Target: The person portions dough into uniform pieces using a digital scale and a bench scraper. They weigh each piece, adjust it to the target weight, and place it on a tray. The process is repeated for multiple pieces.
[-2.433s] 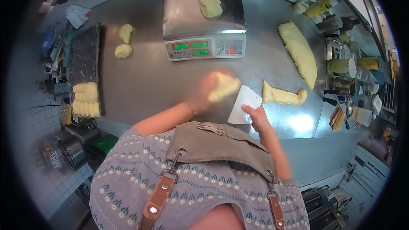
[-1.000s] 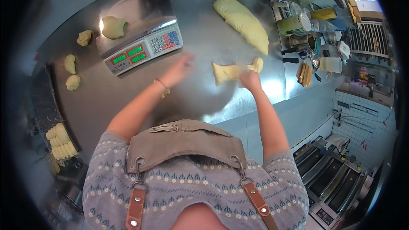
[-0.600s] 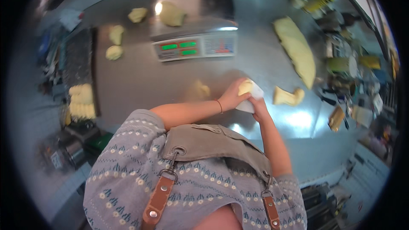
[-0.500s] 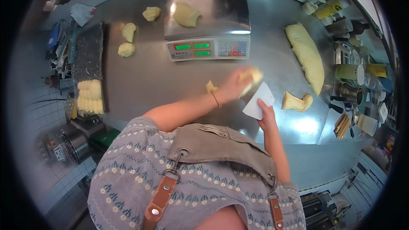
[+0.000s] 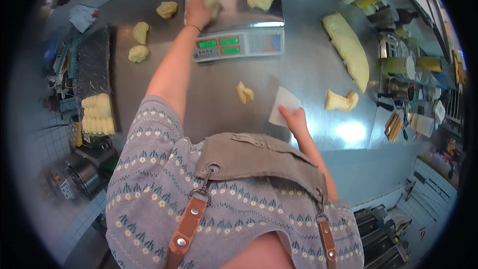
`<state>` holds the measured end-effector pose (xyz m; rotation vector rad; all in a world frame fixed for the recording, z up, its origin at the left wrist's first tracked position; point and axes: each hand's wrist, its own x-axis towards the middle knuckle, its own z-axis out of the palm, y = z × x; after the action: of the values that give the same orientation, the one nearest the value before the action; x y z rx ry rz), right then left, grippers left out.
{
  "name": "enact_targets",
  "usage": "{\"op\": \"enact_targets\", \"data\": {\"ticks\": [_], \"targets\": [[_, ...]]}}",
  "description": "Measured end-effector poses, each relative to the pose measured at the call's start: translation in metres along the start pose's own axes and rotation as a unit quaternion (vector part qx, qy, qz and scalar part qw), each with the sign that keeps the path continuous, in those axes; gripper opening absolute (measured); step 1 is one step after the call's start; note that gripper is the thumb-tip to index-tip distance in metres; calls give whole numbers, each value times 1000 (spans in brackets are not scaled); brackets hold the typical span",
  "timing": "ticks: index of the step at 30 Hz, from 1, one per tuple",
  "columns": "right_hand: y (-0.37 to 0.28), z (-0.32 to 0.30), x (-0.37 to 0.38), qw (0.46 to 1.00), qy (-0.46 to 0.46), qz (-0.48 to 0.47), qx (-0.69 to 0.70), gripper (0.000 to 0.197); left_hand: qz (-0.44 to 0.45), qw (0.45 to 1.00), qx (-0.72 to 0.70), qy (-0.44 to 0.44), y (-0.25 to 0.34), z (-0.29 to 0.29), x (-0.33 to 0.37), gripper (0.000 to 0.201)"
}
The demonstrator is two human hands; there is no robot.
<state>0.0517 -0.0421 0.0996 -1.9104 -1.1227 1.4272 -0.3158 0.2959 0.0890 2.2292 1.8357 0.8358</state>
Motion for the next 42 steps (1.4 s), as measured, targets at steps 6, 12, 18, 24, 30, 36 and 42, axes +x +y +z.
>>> {"op": "enact_targets", "data": {"ticks": [6, 12, 18, 24, 30, 36, 42], "targets": [[-34, 40, 4, 976, -48, -36, -208, 45, -229, 477, -844, 86, 5, -51, -23, 38], [-48, 69, 22, 976, -67, -65, -199, 37, -145, 722, -621, -268, 80, -97, -186, 39], [-57, 99, 24, 903, -90, -133, -399, 25, 62, 890, -249, -377, 90, -43, -299, 36], [-63, 137, 35, 824, -149, -187, -514, 17, 125, 890, -228, -374, 84, -43, -296, 36], [-68, 150, 44, 855, -151, -124, -480, 23, 84, 859, -236, -447, 83, -60, -271, 31], [-4, 111, 66, 933, -120, -12, -338, 38, 22, 895, -262, -360, 86, -151, -131, 40], [-15, 42, 27, 978, -129, -3, -164, 47, 84, 941, 167, -281, 124, -108, 3, 68]]}}
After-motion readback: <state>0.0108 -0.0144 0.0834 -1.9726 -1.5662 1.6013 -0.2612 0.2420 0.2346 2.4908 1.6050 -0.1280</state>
